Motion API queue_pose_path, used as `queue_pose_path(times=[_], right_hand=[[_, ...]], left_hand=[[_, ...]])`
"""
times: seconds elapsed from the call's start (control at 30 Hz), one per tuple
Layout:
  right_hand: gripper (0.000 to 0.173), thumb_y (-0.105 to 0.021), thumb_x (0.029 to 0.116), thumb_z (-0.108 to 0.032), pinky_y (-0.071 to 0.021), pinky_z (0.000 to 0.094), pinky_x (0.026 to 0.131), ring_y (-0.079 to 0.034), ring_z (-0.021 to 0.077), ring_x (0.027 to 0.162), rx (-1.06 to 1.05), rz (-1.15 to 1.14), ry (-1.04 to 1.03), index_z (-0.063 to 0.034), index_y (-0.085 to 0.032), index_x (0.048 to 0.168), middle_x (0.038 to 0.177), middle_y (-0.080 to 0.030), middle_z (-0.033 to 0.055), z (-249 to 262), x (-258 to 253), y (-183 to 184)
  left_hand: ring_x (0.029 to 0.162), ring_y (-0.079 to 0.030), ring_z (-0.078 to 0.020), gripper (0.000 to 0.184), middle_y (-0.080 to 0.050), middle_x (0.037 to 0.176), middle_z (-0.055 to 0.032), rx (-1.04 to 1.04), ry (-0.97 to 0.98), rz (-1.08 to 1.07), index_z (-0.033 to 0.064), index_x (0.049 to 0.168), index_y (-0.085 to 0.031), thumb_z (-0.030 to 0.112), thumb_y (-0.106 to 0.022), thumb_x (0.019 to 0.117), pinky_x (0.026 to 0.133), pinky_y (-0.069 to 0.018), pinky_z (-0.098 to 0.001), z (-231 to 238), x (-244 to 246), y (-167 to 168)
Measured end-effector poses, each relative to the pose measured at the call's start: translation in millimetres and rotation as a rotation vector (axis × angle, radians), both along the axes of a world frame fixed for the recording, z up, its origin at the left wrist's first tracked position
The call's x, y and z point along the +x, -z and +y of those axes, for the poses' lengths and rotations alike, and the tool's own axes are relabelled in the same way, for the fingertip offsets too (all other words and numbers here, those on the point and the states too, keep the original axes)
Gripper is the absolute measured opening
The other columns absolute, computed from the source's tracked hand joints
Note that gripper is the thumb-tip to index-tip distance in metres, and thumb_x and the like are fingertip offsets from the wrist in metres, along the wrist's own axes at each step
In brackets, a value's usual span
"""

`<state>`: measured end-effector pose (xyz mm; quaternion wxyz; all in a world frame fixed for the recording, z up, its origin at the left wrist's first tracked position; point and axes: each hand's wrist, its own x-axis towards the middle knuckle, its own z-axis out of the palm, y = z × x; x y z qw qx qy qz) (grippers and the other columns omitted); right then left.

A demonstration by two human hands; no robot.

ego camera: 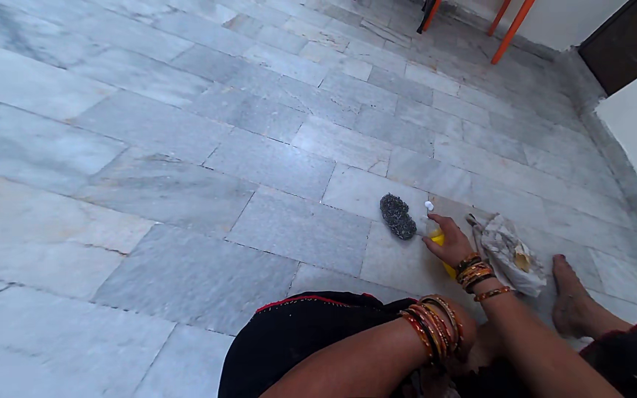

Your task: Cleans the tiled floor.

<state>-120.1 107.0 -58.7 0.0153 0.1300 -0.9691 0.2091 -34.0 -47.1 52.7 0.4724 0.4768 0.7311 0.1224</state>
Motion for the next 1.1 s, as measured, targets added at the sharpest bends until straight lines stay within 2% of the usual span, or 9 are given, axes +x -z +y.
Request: queue_pose_path(times=[0.2, 0.37, 0.4, 0.47, 0.63, 0.7, 0.77, 0.93, 1.1], right_hand=[[0.061, -0.081, 0.0836, -0.02, -0.0524, 0.0562, 0.099, -0.061, 0.0456, 0.121, 0.184, -0.129, -0.171, -0.0078, -0.061, 0.14, 0.129, -0.063, 0.0274, -0.7, 16.5, 0.0], [0.056, -0.08, 0.0757, -0.01, -0.0584, 0.0533, 0.09, -0.07, 0.0394, 0.109, -0.173, 0.212, -0.266, 0.0063, -0.063, 0.126, 0.124, -0.067, 0.026, -28.7, 20.2, -11.3], [0.058, -0.079, 0.0772, -0.01, -0.0578, 0.0519, 0.093, -0.069, 0.0377, 0.112, -0.23, 0.206, -0.274, 0.0062, -0.061, 0.13, 0.128, -0.065, 0.0255, -39.2, 21.3, -13.4], [0.06, -0.077, 0.0789, -0.01, -0.0552, 0.0479, 0.099, -0.067, 0.0356, 0.116, -0.308, 0.213, -0.328, 0.0069, -0.058, 0.133, 0.13, -0.064, 0.026, -59.5, 22.7, -13.0], [0.055, -0.068, 0.0828, -0.019, -0.0563, 0.0384, 0.096, -0.067, 0.0269, 0.115, -0.32, 0.295, -0.336, 0.0013, -0.06, 0.133, 0.128, -0.065, 0.0217, -65.5, 30.0, 9.1], [0.054, -0.067, 0.0833, -0.022, -0.0588, 0.0384, 0.09, -0.069, 0.0259, 0.108, -0.301, 0.304, -0.286, 0.0004, -0.061, 0.133, 0.125, -0.066, 0.0209, -60.6, 33.0, 13.0], [0.055, -0.069, 0.0809, -0.021, -0.0587, 0.0377, 0.088, -0.069, 0.0254, 0.106, -0.317, 0.301, -0.242, 0.0017, -0.061, 0.13, 0.122, -0.066, 0.0217, -58.8, 34.4, 11.8], [0.066, -0.079, 0.0774, -0.028, -0.0532, 0.0335, 0.094, -0.065, 0.0228, 0.109, -0.441, 0.336, -0.208, 0.0035, -0.055, 0.13, 0.122, -0.062, 0.0238, -67.6, 24.0, 0.7], [0.064, -0.078, 0.0882, -0.037, -0.0522, 0.0271, 0.098, -0.061, 0.0122, 0.114, -0.563, 0.425, -0.246, -0.0168, -0.046, 0.14, 0.127, -0.056, 0.011, -73.8, 17.2, 12.2]], left_hand=[[0.131, -0.055, -0.0481, 0.05, -0.053, 0.147, -0.0283, 0.009, 0.014, 0.018, 0.0009, 0.145, -0.054, 0.019, -0.067, 0.1003, 0.1, -0.0471, -0.0678, -4.2, 0.7, -2.5], [0.125, -0.058, -0.0525, 0.047, -0.057, 0.139, -0.0332, 0.182, 0.044, 0.069, -0.0019, 0.142, -0.055, 0.02, -0.063, 0.1013, 0.093, -0.0488, -0.0703, -4.7, 6.1, 24.8], [0.124, -0.059, -0.0526, 0.047, -0.058, 0.138, -0.0338, 0.19, 0.062, 0.091, -0.003, 0.142, -0.056, 0.021, -0.062, 0.1019, 0.091, -0.0502, -0.0695, -7.3, 7.6, 20.3], [0.145, -0.045, -0.0444, 0.048, -0.046, 0.156, -0.0269, -0.191, 0.115, 0.072, 0.0003, 0.154, -0.043, 0.018, -0.05, 0.1101, 0.111, -0.0394, -0.063, -1.8, 9.1, -39.5], [0.129, -0.056, -0.0505, 0.036, -0.059, 0.137, -0.0335, -0.044, 0.093, 0.051, -0.009, 0.137, -0.056, 0.013, -0.051, 0.1085, 0.1, -0.0466, -0.0651, -16.9, 7.5, -31.7], [0.126, -0.057, -0.052, 0.035, -0.059, 0.134, -0.0371, 0.017, 0.042, 0.024, -0.0143, 0.133, -0.057, 0.01, -0.05, 0.1076, 0.099, -0.0468, -0.0638, -30.2, 5.4, -57.1], [0.139, -0.048, -0.0492, 0.04, -0.051, 0.147, -0.0348, -0.158, 0.051, -0.033, -0.0127, 0.142, -0.049, 0.011, -0.042, 0.1116, 0.11, -0.0402, -0.0617, -30.3, 0.3, -99.3], [0.12, -0.062, -0.0472, 0.032, -0.064, 0.127, -0.0319, -0.07, -0.101, 0.017, -0.0124, 0.123, -0.064, 0.013, -0.059, 0.104, 0.095, -0.0497, -0.0628, -13.4, 2.9, -28.0], [0.131, -0.056, -0.0484, 0.036, -0.058, 0.139, -0.0324, -0.302, -0.165, 0.017, -0.0114, 0.132, -0.059, 0.013, -0.053, 0.1063, 0.099, -0.0488, -0.063, -20.7, -9.7, -44.1]])
